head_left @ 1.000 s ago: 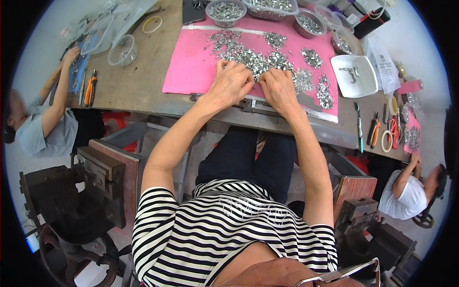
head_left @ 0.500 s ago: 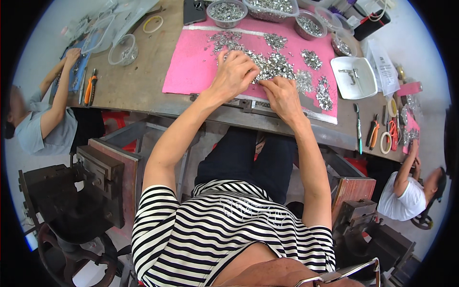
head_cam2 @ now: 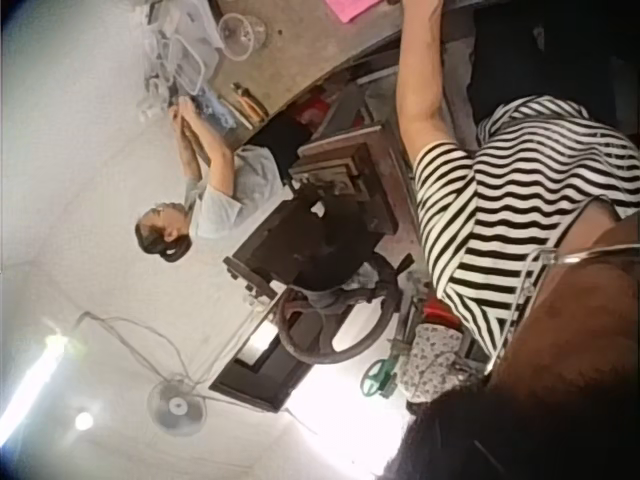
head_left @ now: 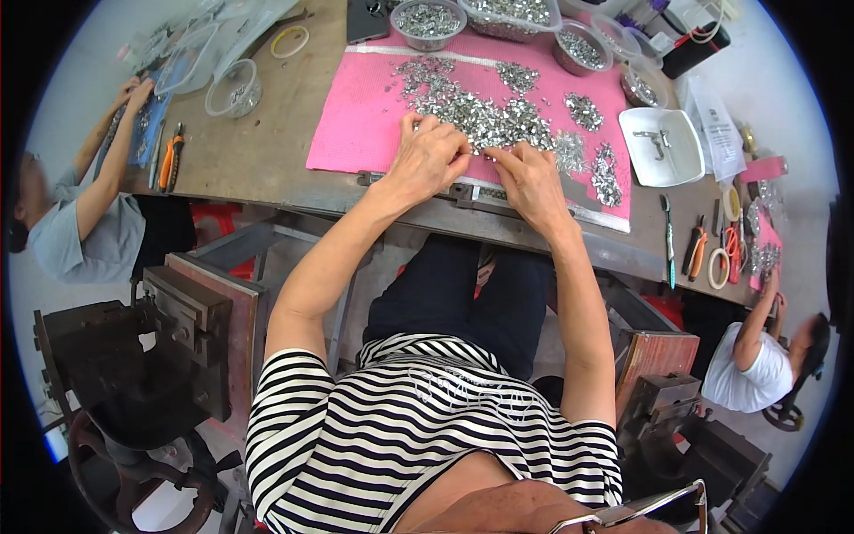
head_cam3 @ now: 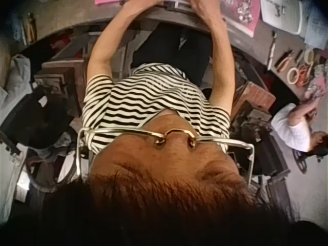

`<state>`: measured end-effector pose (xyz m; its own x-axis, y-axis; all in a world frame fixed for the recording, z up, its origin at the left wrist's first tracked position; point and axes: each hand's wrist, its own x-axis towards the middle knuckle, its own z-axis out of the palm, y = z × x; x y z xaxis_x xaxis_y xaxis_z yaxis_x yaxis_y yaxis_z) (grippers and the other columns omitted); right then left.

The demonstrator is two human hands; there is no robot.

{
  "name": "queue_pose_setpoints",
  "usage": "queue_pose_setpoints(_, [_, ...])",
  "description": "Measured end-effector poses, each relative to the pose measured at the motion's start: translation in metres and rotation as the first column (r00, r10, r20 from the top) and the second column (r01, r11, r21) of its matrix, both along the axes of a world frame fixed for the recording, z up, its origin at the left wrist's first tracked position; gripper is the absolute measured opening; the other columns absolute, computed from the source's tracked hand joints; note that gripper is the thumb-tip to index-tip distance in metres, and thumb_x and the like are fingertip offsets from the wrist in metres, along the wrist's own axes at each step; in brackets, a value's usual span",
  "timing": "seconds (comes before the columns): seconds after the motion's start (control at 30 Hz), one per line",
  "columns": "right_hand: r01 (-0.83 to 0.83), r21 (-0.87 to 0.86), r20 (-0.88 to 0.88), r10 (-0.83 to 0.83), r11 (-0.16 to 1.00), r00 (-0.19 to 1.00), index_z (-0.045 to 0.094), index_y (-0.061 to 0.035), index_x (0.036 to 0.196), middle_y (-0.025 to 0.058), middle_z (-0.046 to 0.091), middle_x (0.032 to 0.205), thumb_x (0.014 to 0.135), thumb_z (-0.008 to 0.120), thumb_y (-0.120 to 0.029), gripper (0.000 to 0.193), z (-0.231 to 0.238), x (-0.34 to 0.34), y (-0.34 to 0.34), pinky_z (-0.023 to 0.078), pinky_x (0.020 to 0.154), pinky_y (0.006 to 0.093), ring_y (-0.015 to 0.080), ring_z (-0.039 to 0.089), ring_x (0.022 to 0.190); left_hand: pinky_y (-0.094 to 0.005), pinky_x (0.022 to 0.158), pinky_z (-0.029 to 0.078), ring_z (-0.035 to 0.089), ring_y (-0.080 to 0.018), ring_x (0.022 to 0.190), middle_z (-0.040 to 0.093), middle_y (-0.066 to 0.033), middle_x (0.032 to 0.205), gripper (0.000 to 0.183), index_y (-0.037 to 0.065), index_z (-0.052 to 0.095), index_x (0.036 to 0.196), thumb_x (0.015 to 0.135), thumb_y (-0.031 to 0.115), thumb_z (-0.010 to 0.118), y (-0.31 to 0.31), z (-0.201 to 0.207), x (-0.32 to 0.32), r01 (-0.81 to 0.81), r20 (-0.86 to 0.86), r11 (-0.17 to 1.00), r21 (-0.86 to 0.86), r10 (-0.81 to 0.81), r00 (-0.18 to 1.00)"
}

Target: The person loads small metal pieces into a metal jig by hand, places the jig into a press machine, operates the press, and then resumes inserting metal pieces into the jig.

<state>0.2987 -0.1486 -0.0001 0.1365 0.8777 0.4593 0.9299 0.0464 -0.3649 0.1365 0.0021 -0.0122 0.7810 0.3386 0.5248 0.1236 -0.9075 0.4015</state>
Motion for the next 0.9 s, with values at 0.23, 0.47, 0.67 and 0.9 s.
queue_pose_setpoints(0.23, [-0.02,-0.059,0.027,0.022,0.998,0.999,0.074,-0.0103,0.108,0.0059,0.059,0.083,0.089,0.069,-0.006,0.02,0.005,0.004,-0.009,0.04,0.076,0.0369,0.0234,0.059,0.08,-0.0523,0.102,0.032,0.058,-0.0223,0.101,0.066,-0.0006,0.097,0.007,0.012,0.071,0.09,0.084,0.016,0.073,-0.004,0.007,-0.008,-0.079,-0.026,0.996,0.033,0.08,0.996])
queue_pose_setpoints(0.47, [0.034,0.008,-0.012,-0.034,0.999,0.999,0.074,-0.0096,0.105,0.0058,0.058,0.08,0.089,0.069,-0.005,0.018,0.001,0.004,-0.009,0.04,0.075,0.0372,0.0231,0.06,0.077,-0.0667,0.112,0.021,0.046,-0.0287,0.136,0.067,0.0018,0.131,0.022,0.016,0.076,0.114,0.094,0.024,0.07,-0.014,0.003,-0.005,0.067,-0.077,0.991,0.12,-0.058,0.995])
queue_pose_setpoints(0.67, [0.008,0.024,-0.02,-0.007,1.0,1.0,0.074,-0.0093,0.101,0.0056,0.059,0.08,0.088,0.07,-0.006,0.014,0.0,0.0,0.001,0.04,0.077,0.0377,0.0232,0.06,0.078,-0.0549,0.106,0.03,0.055,-0.0266,0.117,0.071,-0.0004,0.109,0.015,0.014,0.077,0.102,0.09,0.02,0.072,-0.006,0.005,-0.022,0.015,0.037,1.0,-0.018,-0.015,0.999])
queue_pose_setpoints(0.9, [0.078,0.035,0.055,-0.079,0.996,0.995,0.072,-0.0066,0.09,0.0054,0.062,0.081,0.085,0.072,-0.008,0.006,-0.01,-0.007,0.016,0.041,0.078,0.0382,0.0238,0.062,0.079,-0.0423,0.092,0.035,0.056,-0.0203,0.09,0.063,0.001,0.086,0.009,0.013,0.072,0.092,0.085,0.017,0.076,-0.014,0.003,-0.002,-0.03,0.011,0.999,-0.034,0.03,0.999])
